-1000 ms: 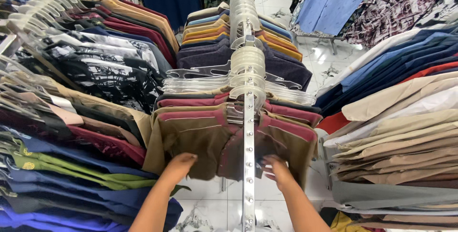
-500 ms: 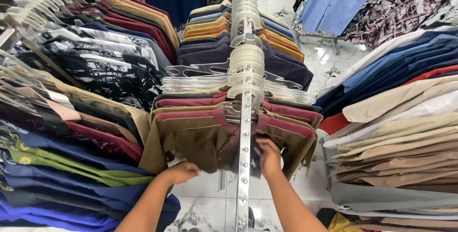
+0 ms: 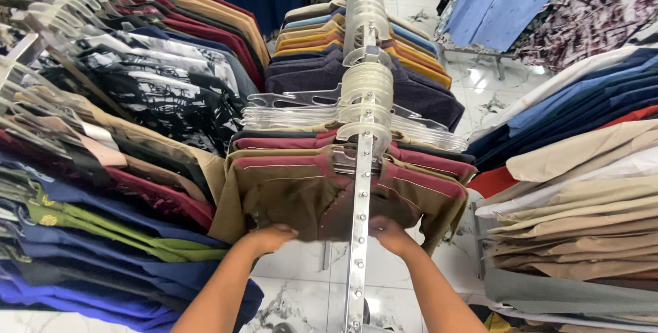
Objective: The person hangs a shirt onto a clothes hanger by hand and places it onto a clothing rack.
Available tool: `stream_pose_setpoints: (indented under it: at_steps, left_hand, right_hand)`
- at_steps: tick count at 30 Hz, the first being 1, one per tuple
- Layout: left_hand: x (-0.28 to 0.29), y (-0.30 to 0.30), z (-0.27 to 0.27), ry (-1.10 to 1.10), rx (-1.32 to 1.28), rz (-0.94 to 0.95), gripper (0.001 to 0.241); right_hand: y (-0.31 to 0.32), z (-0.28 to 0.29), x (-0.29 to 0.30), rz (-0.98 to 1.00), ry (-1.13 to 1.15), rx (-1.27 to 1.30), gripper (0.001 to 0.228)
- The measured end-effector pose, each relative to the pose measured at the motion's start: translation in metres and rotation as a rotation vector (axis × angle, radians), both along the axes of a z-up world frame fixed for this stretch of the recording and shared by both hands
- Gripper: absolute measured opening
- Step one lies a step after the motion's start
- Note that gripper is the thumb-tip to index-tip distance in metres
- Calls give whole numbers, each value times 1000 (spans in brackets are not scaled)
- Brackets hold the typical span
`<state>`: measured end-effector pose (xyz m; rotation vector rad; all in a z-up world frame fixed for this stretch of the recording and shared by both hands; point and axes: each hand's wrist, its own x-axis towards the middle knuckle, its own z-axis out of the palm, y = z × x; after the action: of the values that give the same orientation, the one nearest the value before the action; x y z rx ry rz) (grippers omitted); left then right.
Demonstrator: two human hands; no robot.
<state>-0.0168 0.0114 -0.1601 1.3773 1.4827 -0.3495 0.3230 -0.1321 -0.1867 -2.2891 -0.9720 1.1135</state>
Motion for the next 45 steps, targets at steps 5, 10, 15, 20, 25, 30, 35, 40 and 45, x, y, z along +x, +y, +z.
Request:
stream_pose_setpoints:
  at_steps: [5, 10, 15, 20, 25, 30, 35, 40, 45]
  left_hand:
    - [38, -23, 130, -872, 46, 287, 27]
    - [15, 3, -43, -462, -25, 644, 81]
    - [-4, -54, -32, -562, 330, 440, 31]
    - [-10, -70, 160, -502, 1716, 95, 31]
    - [0, -37, 227, -245, 1494, -130, 55]
    - [7, -13, 214, -111, 1329, -379, 69]
    - [10, -7, 216, -147, 1318, -369, 71]
    - [9, -5, 227, -158, 1303, -385, 67]
    - [12, -9, 235, -121, 1266, -412, 63]
  right_hand:
    - [11, 67, -28, 18, 711, 371, 28]
    - [-15, -23, 20, -374, 142, 104, 61]
    - [-73, 2, 8, -330, 313, 51, 39]
    - [-80, 161, -25, 28, -949, 1243, 35]
    - [-74, 223, -22, -16, -883, 774, 52]
    - [-81, 228, -34, 44, -757, 546, 60]
    - [-102, 214, -54, 32, -864, 595, 67]
    - [-117, 211, -62, -23, -834, 687, 48]
    - [-125, 215, -64, -50, -897, 833, 35]
